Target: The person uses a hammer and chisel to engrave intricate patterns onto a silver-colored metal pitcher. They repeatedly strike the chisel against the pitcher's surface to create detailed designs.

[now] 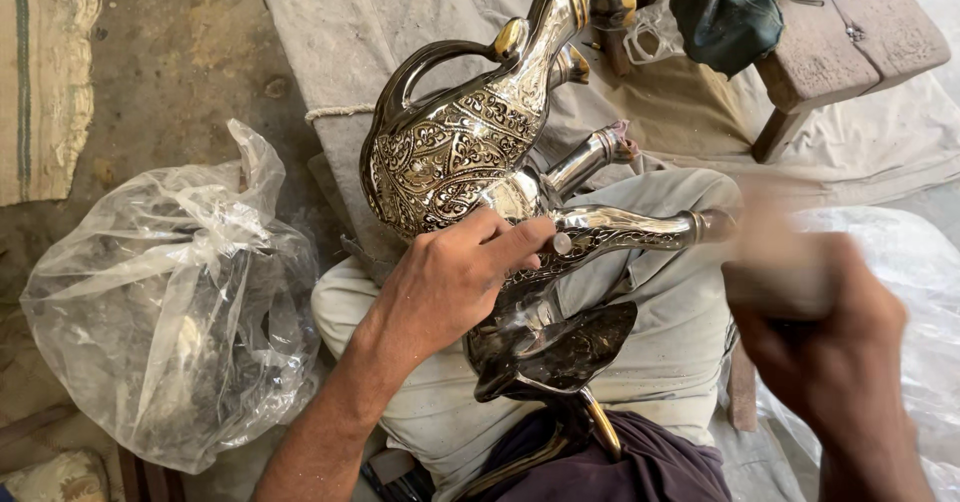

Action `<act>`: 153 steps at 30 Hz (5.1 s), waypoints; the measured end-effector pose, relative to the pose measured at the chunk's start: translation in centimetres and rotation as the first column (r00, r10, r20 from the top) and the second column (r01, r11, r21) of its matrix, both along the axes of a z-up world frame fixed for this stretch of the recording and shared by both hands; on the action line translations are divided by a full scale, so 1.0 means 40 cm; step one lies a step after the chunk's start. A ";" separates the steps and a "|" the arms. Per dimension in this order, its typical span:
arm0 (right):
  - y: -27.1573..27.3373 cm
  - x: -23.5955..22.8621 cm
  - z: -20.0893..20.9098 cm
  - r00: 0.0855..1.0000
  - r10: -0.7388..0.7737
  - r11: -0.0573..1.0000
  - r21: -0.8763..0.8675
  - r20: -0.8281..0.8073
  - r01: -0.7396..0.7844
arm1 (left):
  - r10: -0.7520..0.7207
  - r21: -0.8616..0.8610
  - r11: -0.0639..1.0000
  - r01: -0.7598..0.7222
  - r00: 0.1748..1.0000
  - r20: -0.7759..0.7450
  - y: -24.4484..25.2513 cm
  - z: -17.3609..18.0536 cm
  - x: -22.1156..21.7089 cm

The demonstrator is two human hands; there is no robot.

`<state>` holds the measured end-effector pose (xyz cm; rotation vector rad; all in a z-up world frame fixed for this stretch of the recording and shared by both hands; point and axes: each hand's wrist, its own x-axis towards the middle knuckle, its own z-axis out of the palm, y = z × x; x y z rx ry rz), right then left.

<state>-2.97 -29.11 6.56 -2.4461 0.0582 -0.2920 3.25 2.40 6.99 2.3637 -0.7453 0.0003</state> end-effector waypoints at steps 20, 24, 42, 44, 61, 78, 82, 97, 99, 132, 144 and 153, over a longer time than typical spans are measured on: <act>0.000 0.017 -0.043 0.942 0.039 0.985 0.172 -0.334 0.020 | 0.297 -0.408 0.878 -0.250 0.953 0.056 0.032 -0.077 -0.060; 0.033 0.050 0.026 0.966 0.201 0.978 -0.026 -0.162 -0.208 | 0.256 -0.454 0.871 -0.190 0.962 0.090 0.034 -0.079 -0.061; 0.097 0.131 0.238 0.857 0.512 0.722 -0.569 0.058 -0.393 | 0.235 -0.355 0.918 -0.178 0.964 0.126 0.034 -0.106 -0.070; 0.108 0.135 0.243 0.861 0.509 0.689 -0.607 0.015 -0.397 | 0.243 -0.346 0.918 -0.193 0.964 0.107 0.031 -0.116 -0.070; 0.092 0.121 0.214 0.886 0.450 0.883 -0.203 0.115 -0.422 | 0.218 -0.311 0.935 -0.171 0.968 0.123 0.027 -0.092 -0.062; 0.070 0.128 0.183 0.886 0.461 0.802 -0.447 0.041 -0.396 | 0.130 -0.238 0.968 -0.080 0.971 0.203 0.034 -0.104 -0.054; 0.059 0.109 0.179 0.879 0.467 0.798 -0.476 0.101 -0.369 | 0.125 -0.266 0.962 -0.064 0.967 0.222 0.034 -0.109 -0.051; 0.047 0.127 0.137 0.892 0.440 0.839 -0.401 0.103 -0.367 | 0.100 -0.240 0.969 -0.064 0.985 0.138 0.030 -0.083 -0.034; 0.045 0.128 0.142 0.896 0.433 0.863 -0.336 0.104 -0.378 | 0.089 -0.227 0.972 -0.054 0.985 0.148 0.031 -0.088 -0.034; 0.040 0.123 0.091 0.972 0.233 0.913 0.350 -0.025 -0.210 | -0.063 -0.104 0.991 0.086 0.975 0.211 0.020 -0.094 0.009; 0.051 0.106 0.039 0.930 0.315 0.800 -0.581 0.191 -0.152 | -0.084 -0.065 0.993 0.095 0.984 0.156 0.015 -0.053 0.019; 0.048 0.092 0.049 0.995 0.104 0.993 -0.049 0.005 -0.103 | -0.120 -0.024 0.992 0.124 0.983 0.138 0.012 -0.034 0.030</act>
